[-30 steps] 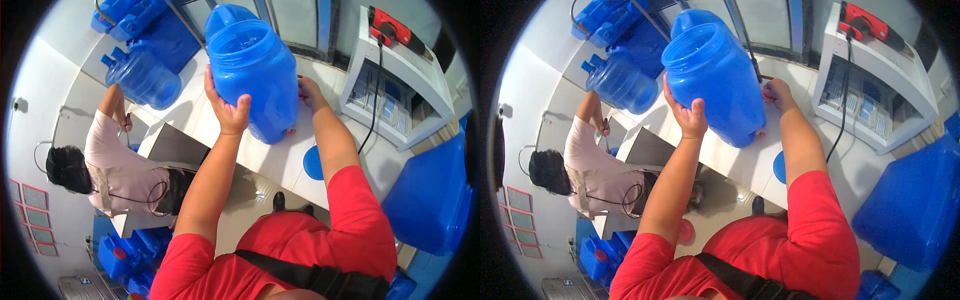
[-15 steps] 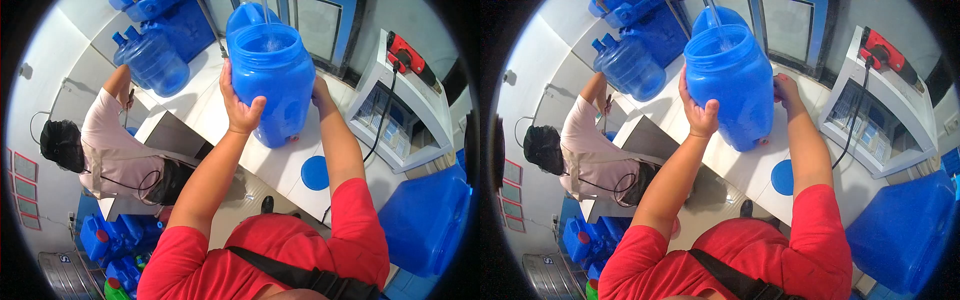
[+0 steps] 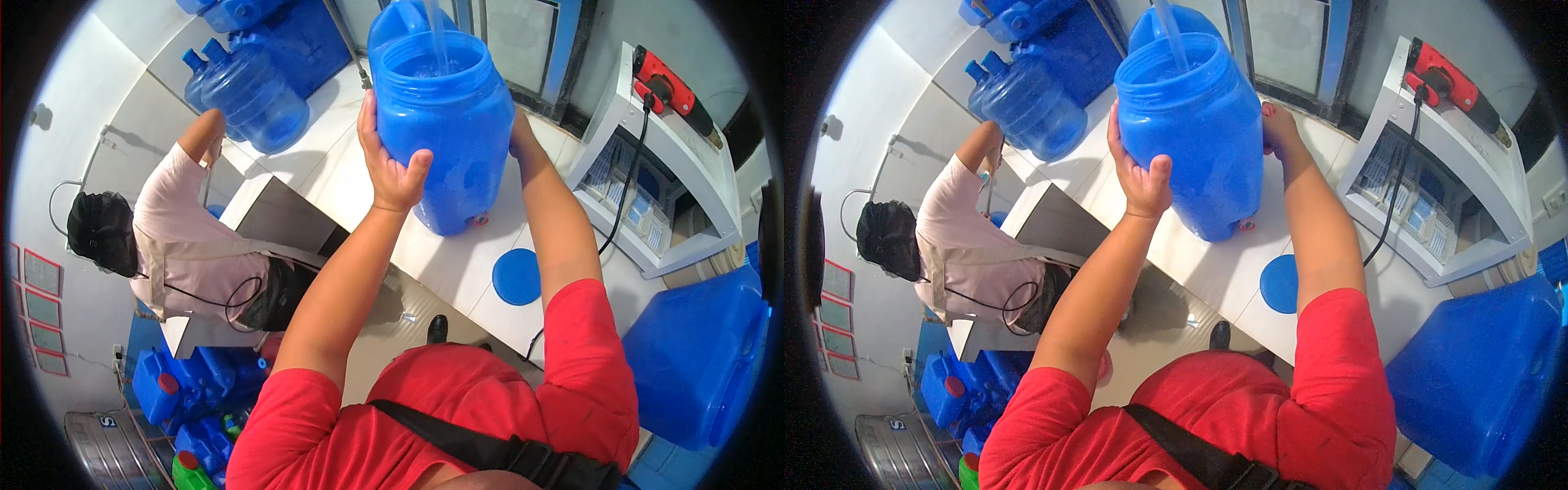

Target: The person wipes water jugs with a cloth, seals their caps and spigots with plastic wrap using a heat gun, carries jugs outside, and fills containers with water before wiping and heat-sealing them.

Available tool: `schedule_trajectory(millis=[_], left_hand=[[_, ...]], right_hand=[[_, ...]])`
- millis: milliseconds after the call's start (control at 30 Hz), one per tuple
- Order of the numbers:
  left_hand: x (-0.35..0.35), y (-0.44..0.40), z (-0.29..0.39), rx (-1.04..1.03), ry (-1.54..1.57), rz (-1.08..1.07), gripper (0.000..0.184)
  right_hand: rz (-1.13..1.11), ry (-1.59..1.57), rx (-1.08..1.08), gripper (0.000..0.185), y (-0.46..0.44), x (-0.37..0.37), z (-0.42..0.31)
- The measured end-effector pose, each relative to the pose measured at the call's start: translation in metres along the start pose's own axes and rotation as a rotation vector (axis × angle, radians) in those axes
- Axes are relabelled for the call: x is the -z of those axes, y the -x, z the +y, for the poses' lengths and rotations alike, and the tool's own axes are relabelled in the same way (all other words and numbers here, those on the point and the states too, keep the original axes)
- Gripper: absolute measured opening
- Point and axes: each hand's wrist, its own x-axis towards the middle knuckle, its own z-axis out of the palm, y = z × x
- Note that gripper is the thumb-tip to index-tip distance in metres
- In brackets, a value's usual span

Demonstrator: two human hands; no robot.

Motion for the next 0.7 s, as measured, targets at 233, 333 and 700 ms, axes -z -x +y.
schedule_trajectory(millis=[233,333,700], left_hand=[[-0.001,0.001,-0.001,0.008,0.018,-0.002,0.114],[0.0,0.002,-0.003,0.011,0.028,-0.015,0.116],[-0.001,0.001,0.0,0.013,-0.009,0.002,0.115]], right_hand=[[0.038,0.041,0.062,0.021,0.006,-0.004,-0.006],[0.016,0.066,0.075,0.026,0.009,0.0,-0.01],[0.134,0.733,-0.077,0.005,0.063,0.032,-0.001]])
